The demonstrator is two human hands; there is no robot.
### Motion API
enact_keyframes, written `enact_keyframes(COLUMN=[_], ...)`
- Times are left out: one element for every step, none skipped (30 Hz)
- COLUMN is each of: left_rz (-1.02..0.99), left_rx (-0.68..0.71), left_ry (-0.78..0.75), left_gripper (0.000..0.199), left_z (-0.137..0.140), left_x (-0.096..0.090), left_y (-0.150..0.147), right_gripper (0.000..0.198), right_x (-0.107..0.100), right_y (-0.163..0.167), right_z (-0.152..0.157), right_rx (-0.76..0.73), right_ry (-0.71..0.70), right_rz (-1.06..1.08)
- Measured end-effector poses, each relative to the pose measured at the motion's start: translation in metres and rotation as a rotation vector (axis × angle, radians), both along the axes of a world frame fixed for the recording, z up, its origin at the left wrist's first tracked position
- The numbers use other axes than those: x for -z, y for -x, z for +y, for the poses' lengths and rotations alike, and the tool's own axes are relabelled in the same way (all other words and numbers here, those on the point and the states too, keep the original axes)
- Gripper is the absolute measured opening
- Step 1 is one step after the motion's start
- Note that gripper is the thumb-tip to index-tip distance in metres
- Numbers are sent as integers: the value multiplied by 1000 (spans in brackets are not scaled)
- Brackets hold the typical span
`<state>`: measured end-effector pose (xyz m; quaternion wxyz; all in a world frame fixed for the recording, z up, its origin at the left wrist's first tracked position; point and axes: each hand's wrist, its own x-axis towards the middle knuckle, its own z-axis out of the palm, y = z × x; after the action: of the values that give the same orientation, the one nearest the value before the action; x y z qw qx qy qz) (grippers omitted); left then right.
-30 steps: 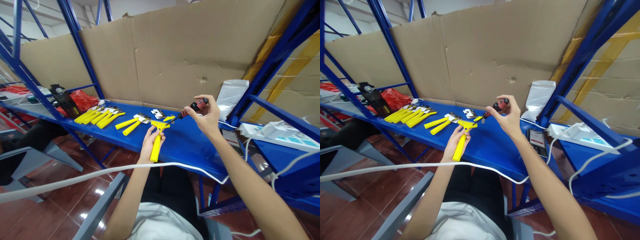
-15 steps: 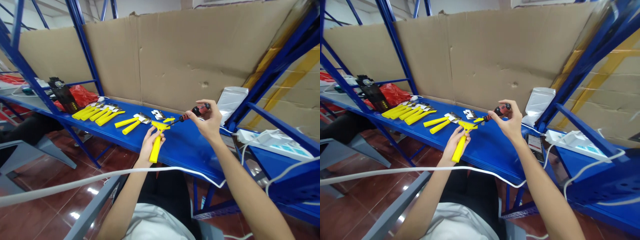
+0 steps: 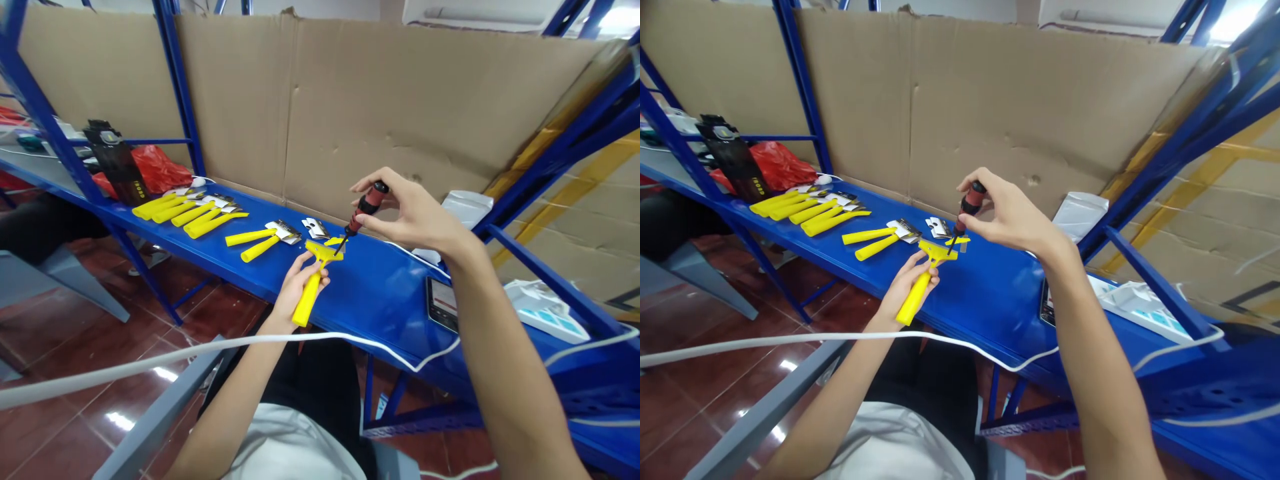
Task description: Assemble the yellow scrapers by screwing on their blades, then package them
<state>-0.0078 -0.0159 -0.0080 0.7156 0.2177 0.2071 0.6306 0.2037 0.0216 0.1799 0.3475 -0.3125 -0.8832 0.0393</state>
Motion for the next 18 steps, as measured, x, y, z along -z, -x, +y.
enact_keyframes(left_rz=[-7,-11,-12,-13,-14,-17,-22,-26,-27,-27,-28,-32,-40,-53,-68,-85,-101,-117], left_rx=[2,2,3,4,5,5,2,-3,-9,-12,-12,-6,5,18,35,55,75,95], left_ry=[-1,-4,-10,-17,-24,-27,-28,-27,-28,-30,-30,-26,-18,-7,6,22,36,51], left_gripper=[49,48,47,47,48,49,51,52,53,54,55,55,56,56,57,57,57,57], left_z=[0,-1,-1,-2,-2,-3,-3,-3,-4,-4,-4,-3,-3,-2,-1,0,2,4], left_x=[-1,-2,-3,-4,-4,-4,-4,-4,-4,-4,-4,-6,-8,-10,-13,-16,-19,-22], left_y=[0,0,0,-1,-1,-1,-1,0,0,0,0,0,-1,-3,-6,-10,-16,-23], right_gripper=[46,45,43,42,41,42,42,43,43,42,41,40,39,38,36,34,32,30], right_x=[-7,-12,-17,-22,-26,-30,-34,-38,-41,-43,-45,-46,-47,-47,-48,-48,-49,-51], right_y=[4,8,12,14,16,18,18,17,16,14,11,8,5,2,0,-2,-4,-5], right_z=[-1,-3,-4,-6,-9,-12,-15,-18,-21,-24,-27,-30,-32,-34,-36,-38,-40,-42], right_rx=[-7,-7,2,17,40,67,92,120,148,175,191,195,191,184,177,178,189,204], right_ry=[15,17,8,-1,-14,-15,1,5,11,19,30,44,58,68,72,70,59,46], right_rz=[-21,-38,-58,-83,-104,-133,-176,-201,-223,-241,-261,-278,-291,-300,-306,-313,-326,-341])
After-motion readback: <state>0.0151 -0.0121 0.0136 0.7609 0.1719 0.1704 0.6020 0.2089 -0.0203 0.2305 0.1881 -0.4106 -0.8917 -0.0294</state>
